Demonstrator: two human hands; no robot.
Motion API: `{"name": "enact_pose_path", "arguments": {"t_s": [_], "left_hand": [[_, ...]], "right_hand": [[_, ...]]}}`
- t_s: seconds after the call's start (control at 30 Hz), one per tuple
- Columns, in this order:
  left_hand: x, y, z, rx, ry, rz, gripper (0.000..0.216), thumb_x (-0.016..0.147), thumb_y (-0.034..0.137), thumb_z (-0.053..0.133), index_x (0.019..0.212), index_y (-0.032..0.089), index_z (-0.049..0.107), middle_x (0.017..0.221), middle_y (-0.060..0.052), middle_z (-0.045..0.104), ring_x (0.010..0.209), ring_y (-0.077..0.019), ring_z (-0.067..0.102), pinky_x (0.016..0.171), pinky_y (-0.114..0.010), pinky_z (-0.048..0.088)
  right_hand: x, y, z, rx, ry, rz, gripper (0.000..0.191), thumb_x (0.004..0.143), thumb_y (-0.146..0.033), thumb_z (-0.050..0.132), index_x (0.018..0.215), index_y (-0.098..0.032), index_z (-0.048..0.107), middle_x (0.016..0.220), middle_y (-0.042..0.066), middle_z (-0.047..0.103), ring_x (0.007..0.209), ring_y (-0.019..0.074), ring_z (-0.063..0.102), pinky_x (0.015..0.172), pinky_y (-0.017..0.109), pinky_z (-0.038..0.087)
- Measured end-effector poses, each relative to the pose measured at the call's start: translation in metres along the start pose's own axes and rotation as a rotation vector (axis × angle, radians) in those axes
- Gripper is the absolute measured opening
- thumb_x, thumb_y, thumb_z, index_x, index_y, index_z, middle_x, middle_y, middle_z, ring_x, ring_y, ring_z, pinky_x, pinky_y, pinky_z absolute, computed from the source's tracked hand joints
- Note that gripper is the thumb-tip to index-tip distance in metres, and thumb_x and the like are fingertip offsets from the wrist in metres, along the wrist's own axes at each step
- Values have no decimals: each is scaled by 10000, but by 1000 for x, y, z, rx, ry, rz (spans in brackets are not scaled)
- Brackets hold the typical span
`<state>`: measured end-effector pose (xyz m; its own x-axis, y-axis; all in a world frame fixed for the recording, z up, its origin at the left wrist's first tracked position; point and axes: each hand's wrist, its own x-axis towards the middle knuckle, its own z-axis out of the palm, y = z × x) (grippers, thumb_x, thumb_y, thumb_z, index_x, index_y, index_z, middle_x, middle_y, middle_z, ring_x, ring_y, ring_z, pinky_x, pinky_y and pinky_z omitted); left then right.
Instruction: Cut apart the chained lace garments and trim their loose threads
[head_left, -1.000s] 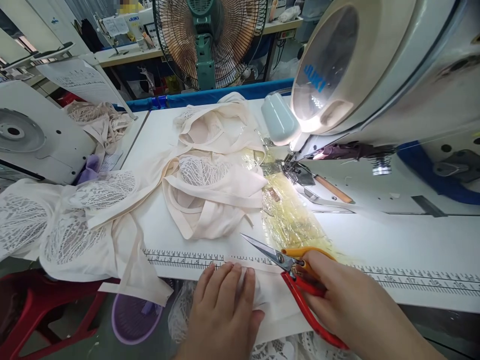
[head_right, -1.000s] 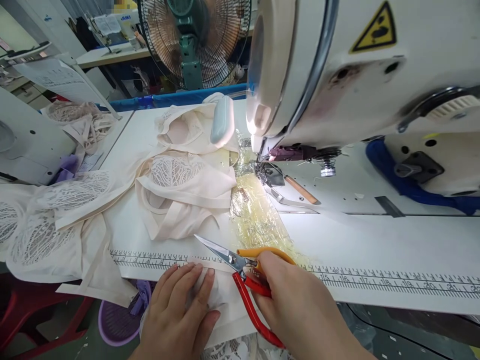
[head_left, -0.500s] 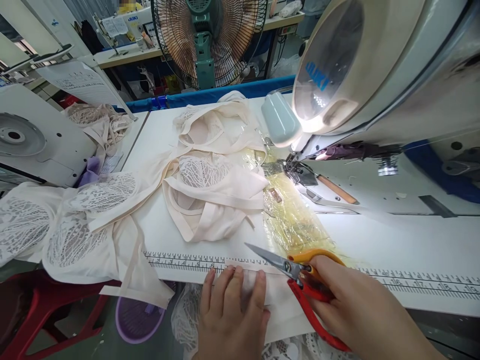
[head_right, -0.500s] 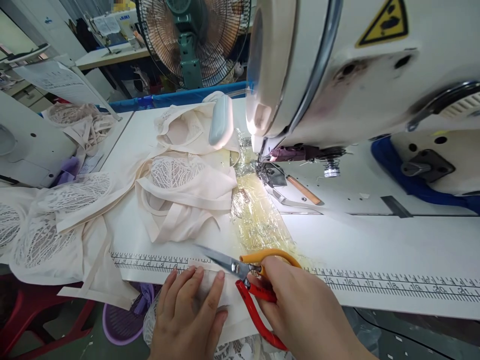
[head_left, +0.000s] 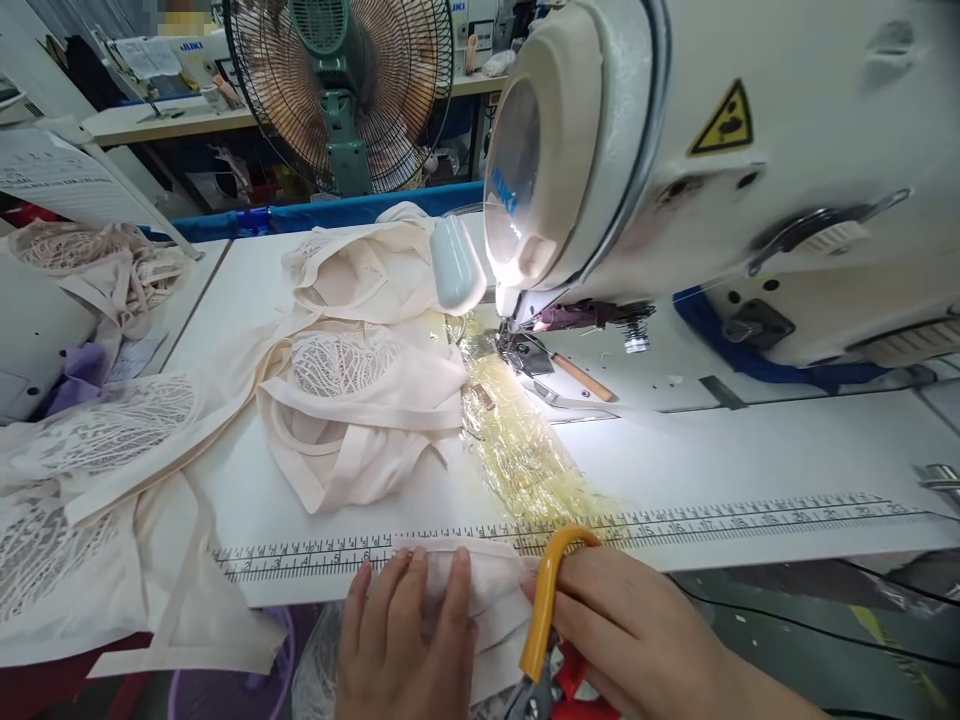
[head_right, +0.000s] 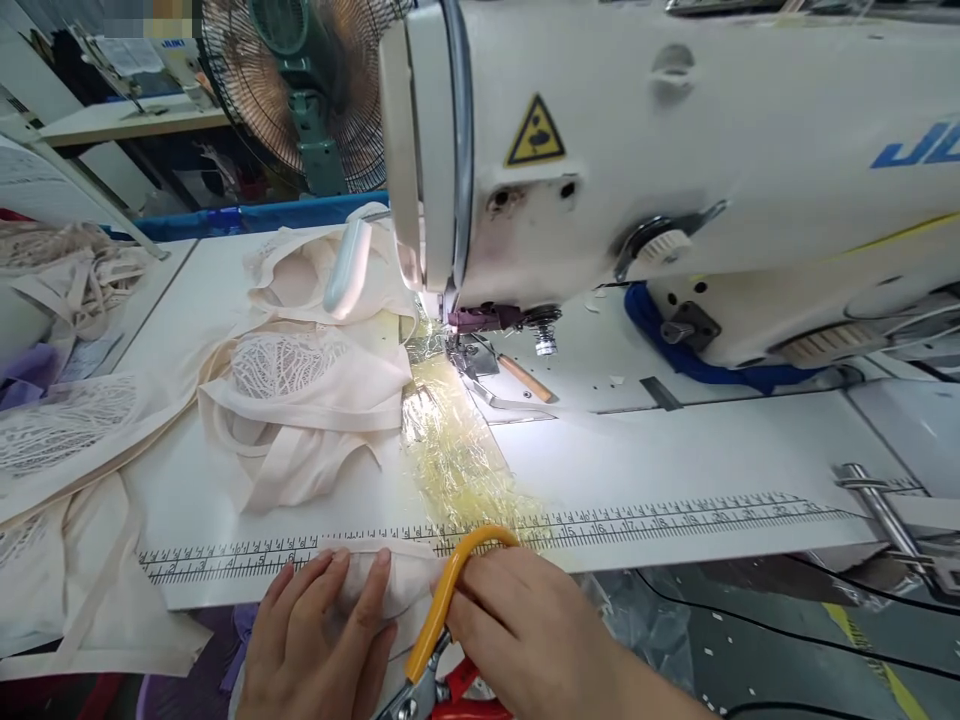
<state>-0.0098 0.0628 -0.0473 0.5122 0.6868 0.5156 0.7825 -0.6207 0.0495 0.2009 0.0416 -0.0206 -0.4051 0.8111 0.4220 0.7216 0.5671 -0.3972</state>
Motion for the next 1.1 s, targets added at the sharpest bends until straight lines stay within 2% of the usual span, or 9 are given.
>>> {"name": "enact_pose_path", "arguments": {"t_s": [0.1,0.23,0.37,0.57,0.73,0.9,1.1], "left_hand": [[0,-1,3,33,26,20,292,836,238,563,1119,234,636,1060,-110,529,1014,-269,535,997,-468,331],[0,1,5,34,72,9,278,869,236,499,1114,245,631,1058,-103,531,1014,-252,536,1004,-458,332],[0,5,1,-32,36,-53,298,875,190,477,1131,244,621,1092,-110,524,1060,-255,516,1032,-469,298],[0,8,-1,-67,50,-133,278,885,224,480,1094,307,643,1088,-61,533,1061,-215,511,1071,-412,266],[-2,10,2,-91,89,-190,259,863,266,536,1075,346,661,1062,-38,555,1063,-206,518,1073,-402,276],[-3,12,4,-88,114,-220,260,852,267,550,1065,362,667,1067,-36,552,1065,-197,522,1068,-400,284],[-2,11,2,-89,103,-215,271,866,270,529,1086,360,659,1120,-44,553,1103,-204,510,1062,-399,289]], "right_hand": [[9,0,-3,-59,-69,-41,256,889,-81,366,852,-151,610,692,45,591,594,171,498,530,276,368],[20,-3,-5,-114,-129,7,253,793,-39,380,776,-153,605,660,45,589,552,174,492,484,276,366],[22,-5,-7,-126,-141,48,222,717,-26,407,695,-170,575,618,33,576,509,165,488,457,262,364],[18,-2,-8,-129,-182,39,209,727,-38,391,699,-199,520,619,24,575,490,170,516,408,249,371],[14,1,-6,-129,-242,25,200,728,-66,390,743,-211,527,640,23,581,505,185,559,418,269,428],[12,4,-4,-122,-203,-38,223,740,-68,365,779,-220,525,635,23,591,494,183,583,410,269,436],[12,4,-3,-120,-197,-39,244,726,-60,358,788,-223,529,635,24,596,490,187,590,392,272,433]]}}
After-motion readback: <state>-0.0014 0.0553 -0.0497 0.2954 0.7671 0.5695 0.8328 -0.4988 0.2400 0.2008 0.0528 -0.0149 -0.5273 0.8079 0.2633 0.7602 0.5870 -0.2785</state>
